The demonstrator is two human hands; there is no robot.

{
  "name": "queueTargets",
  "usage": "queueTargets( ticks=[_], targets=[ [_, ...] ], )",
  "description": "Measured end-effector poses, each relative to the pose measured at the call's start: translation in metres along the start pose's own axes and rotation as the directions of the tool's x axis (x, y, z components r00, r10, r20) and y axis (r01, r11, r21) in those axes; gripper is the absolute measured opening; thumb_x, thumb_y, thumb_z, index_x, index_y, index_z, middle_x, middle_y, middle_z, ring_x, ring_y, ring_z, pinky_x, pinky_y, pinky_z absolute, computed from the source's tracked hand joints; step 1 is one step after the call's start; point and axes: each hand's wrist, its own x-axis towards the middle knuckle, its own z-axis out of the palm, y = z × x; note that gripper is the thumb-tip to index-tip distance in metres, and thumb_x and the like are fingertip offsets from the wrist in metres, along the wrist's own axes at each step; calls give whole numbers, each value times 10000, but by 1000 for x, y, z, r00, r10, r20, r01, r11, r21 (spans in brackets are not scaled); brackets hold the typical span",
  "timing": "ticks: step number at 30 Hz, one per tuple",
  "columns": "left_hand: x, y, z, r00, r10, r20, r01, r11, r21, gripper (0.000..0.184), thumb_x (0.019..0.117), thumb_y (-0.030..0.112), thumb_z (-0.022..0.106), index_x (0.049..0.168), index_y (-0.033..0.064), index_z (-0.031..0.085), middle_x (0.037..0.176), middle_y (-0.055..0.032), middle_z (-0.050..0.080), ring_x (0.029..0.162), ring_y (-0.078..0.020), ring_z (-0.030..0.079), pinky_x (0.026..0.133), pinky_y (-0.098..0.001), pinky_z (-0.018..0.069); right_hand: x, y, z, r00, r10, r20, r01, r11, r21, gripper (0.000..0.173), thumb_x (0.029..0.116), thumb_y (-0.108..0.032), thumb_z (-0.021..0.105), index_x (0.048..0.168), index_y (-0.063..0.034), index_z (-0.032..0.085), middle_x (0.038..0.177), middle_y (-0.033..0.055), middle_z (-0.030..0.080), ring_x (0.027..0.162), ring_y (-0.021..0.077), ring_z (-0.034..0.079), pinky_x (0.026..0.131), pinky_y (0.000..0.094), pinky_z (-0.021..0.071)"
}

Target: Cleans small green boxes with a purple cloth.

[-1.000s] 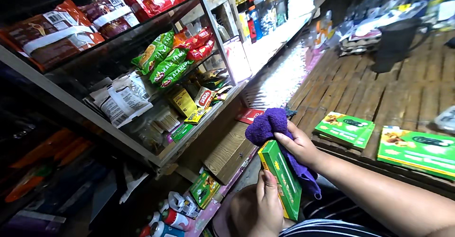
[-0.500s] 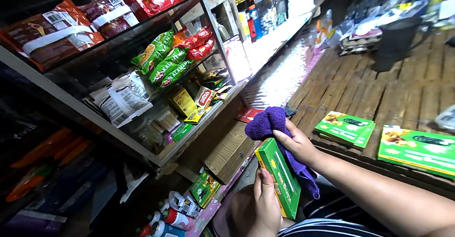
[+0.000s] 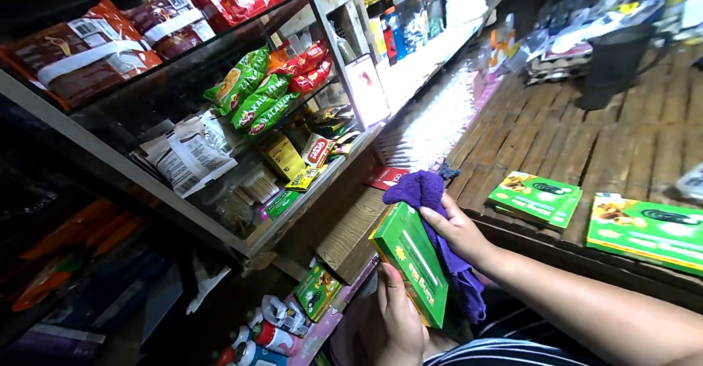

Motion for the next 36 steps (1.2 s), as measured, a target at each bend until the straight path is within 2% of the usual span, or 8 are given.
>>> queueTargets(
  ticks=[8, 14, 19, 27, 30, 32, 34, 36],
  targets=[
    [5, 3, 0, 994, 54, -97, -61, 996, -66, 663, 1008, 623, 414, 1376, 79, 504, 1169, -52, 690, 1096, -120, 677, 959, -353, 573, -12, 13, 11, 999, -2, 43, 2, 1000, -6, 625, 1034, -280, 559, 1509, 29, 295, 1359, 89, 599, 1206, 54, 617, 1039, 224, 522],
    [10, 5, -6, 980, 144, -135, -165, 973, -163, 659, 953, 664, 486, 1321, 122, 559, 1146, -57, 705, 1086, -152, 690, 941, -388, 585, -31, 36, 18, 989, -133, 56, 144, 947, -287, 735, 1025, -472, 516, 1489, 79, 372, 1452, 235, 506, 1378, 173, 487, 1170, 323, 393],
    [16, 8, -13, 969, 182, -169, -215, 955, -202, 654, 950, 673, 475, 1327, 145, 556, 1139, -58, 706, 1074, -160, 696, 926, -402, 591, -49, 45, 27, 971, -205, 125, 235, 918, -319, 725, 1052, -488, 447, 1492, 83, 373, 1467, 282, 467, 1421, 232, 435, 1200, 371, 344],
    [25, 12, -18, 958, 175, -228, -192, 980, -58, 732, 971, 697, 403, 1358, 83, 497, 1164, -50, 672, 1108, -121, 655, 969, -358, 554, -58, 37, 42, 775, -469, 424, 598, 762, -250, 626, 1043, -607, 352, 1418, -134, 519, 1578, 128, 434, 1551, 267, 240, 1287, 520, 156],
    [17, 11, -12, 963, 115, -244, -129, 991, -39, 546, 1066, 551, 305, 1172, 98, 590, 998, 5, 705, 972, -72, 687, 873, -301, 584, -54, 26, 42, 710, -490, 506, 651, 731, -206, 573, 1044, -572, 386, 1370, -125, 536, 1588, 155, 421, 1551, 321, 233, 1282, 534, 145],
    [6, 1, -15, 980, 59, -190, -71, 996, -55, 394, 1087, 379, 307, 1147, 99, 577, 969, 37, 693, 944, -32, 672, 849, -262, 570, -51, 19, 40, 696, -502, 513, 668, 714, -207, 521, 1054, -521, 385, 1327, -117, 569, 1587, 179, 416, 1550, 348, 228, 1280, 539, 136],
    [-4, -4, -16, 993, 18, -115, -15, 1000, 20, 243, 1016, 237, 441, 1111, 47, 558, 909, 47, 657, 896, -4, 647, 822, -230, 547, -48, 13, 39, 702, -516, 490, 673, 706, -220, 525, 1058, -487, 384, 1324, -90, 602, 1567, 228, 428, 1536, 395, 244, 1264, 563, 139],
    [-8, -4, -13, 999, 15, -52, -13, 999, 38, 157, 972, 117, 489, 1063, 19, 573, 869, 62, 657, 868, 18, 637, 818, -201, 537, -46, 12, 35, 684, -545, 485, 705, 663, -252, 489, 1081, -485, 339, 1336, -131, 559, 1622, 174, 360, 1557, 343, 201, 1277, 535, 132]
  ],
)
